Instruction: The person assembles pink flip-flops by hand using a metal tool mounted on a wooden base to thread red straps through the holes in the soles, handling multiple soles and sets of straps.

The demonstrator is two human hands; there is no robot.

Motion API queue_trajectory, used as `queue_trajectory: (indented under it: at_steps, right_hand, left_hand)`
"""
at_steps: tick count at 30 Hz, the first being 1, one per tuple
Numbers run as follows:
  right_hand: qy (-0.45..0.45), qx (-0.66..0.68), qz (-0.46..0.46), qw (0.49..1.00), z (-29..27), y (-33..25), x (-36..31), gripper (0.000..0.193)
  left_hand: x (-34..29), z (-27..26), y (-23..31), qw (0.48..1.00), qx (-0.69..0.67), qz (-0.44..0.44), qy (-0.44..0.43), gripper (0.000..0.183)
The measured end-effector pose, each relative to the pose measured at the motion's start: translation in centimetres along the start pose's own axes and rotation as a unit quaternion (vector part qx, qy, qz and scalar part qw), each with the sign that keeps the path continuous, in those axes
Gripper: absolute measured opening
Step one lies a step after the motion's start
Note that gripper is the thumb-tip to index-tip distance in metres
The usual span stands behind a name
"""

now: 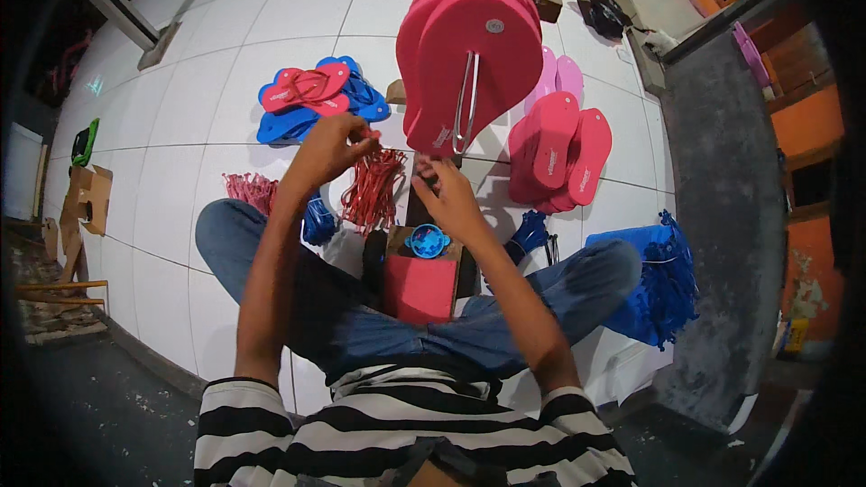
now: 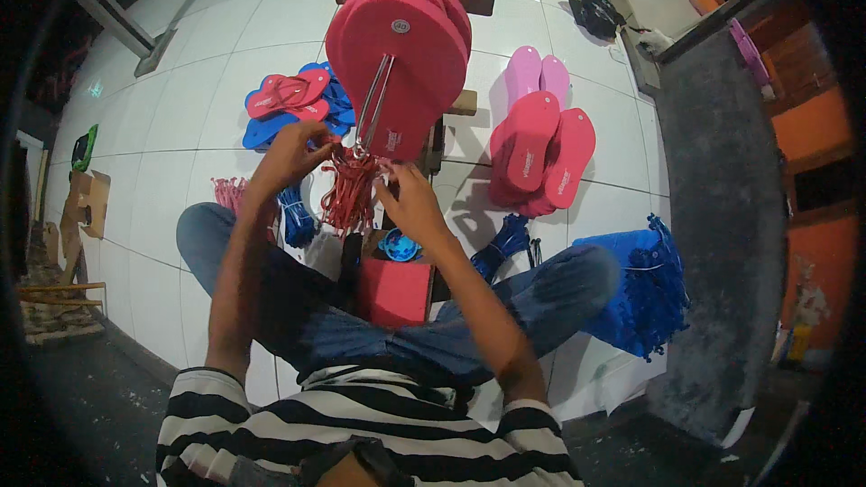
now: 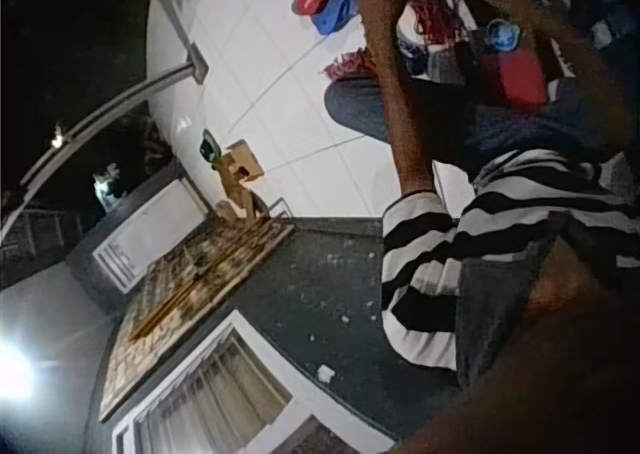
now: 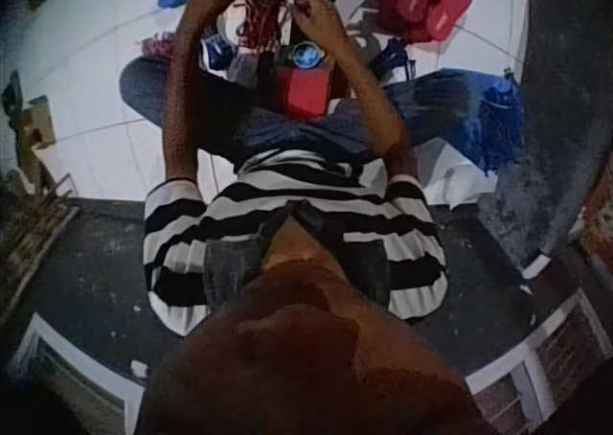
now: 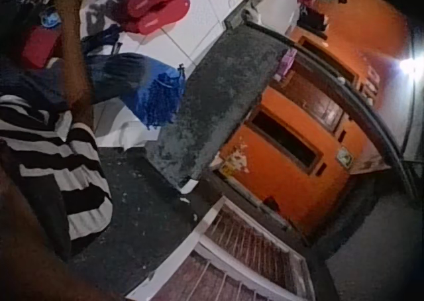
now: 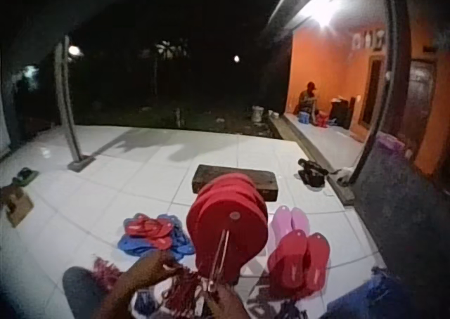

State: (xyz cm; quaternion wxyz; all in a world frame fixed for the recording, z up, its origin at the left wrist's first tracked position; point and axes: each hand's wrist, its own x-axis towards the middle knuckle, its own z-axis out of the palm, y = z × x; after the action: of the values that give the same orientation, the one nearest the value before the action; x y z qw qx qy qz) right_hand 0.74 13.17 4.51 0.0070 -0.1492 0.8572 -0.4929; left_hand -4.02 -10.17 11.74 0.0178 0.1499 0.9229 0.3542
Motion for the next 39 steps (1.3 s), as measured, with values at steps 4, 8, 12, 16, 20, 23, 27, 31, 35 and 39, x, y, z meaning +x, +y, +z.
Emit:
queue_trajectory:
  at_steps: [4, 8, 12, 16, 20, 23, 27, 31, 35, 39]
  right_hand:
    - [0.026, 0.011, -0.105, 0.994, 0.2, -2.4, 1.1, 0.058]
    - [-0.129, 0.265, 0.136, 0.946, 0.5, -2.9, 0.3, 0.057]
    - [-0.114, 0.354, 0.120, 0.920, 0.5, -2.3, -0.8, 0.035]
    - [-0.134, 0.332, 0.107, 0.928, -0.1, -2.7, -0.8, 0.030]
    - [-0.154, 0.317, 0.091, 0.931, -2.4, -1.8, -0.2, 0.031]
    - [-0.131, 0.369, 0.161, 0.906, -3.7, -1.3, -0.3, 0.027]
    - [-0.236, 0.401, 0.219, 0.858, -6.7, -1.0, -0.3, 0.020]
    - [-0.309, 0.347, 0.253, 0.849, -8.8, -3.1, -0.3, 0.018]
    - [-0.317, 0.395, 0.239, 0.829, -9.3, -2.8, -0.6, 0.020]
    - [-0.326, 0.442, 0.217, 0.807, -10.2, -3.3, -0.9, 0.021]
  left_hand:
    - [0.2, 0.3, 0.1, 0.965, -0.242, 0.000, -0.099, 0.013]
    - [-0.6, 2.5, 1.1, 0.945, -0.323, -0.012, -0.058, 0.015]
    - [-1.7, 3.3, 1.7, 0.910, -0.405, -0.017, -0.087, 0.017]
    - [-2.4, 3.5, 2.2, 0.906, -0.407, -0.004, -0.118, 0.026]
    - [-3.3, 3.5, 2.5, 0.882, -0.442, -0.074, -0.142, 0.034]
    - [-3.6, 2.8, 3.4, 0.814, -0.539, -0.145, -0.164, 0.036]
    - [-2.3, 6.6, -1.6, 0.893, -0.431, -0.113, -0.062, 0.033]
    - [-3.0, 14.1, -8.5, 0.997, -0.061, 0.014, -0.050, 0.027]
    - [-5.4, 21.9, -13.6, 0.981, 0.115, 0.082, -0.136, 0.032]
    - [-5.2, 23.5, -14.1, 0.989, 0.038, 0.081, -0.114, 0.033]
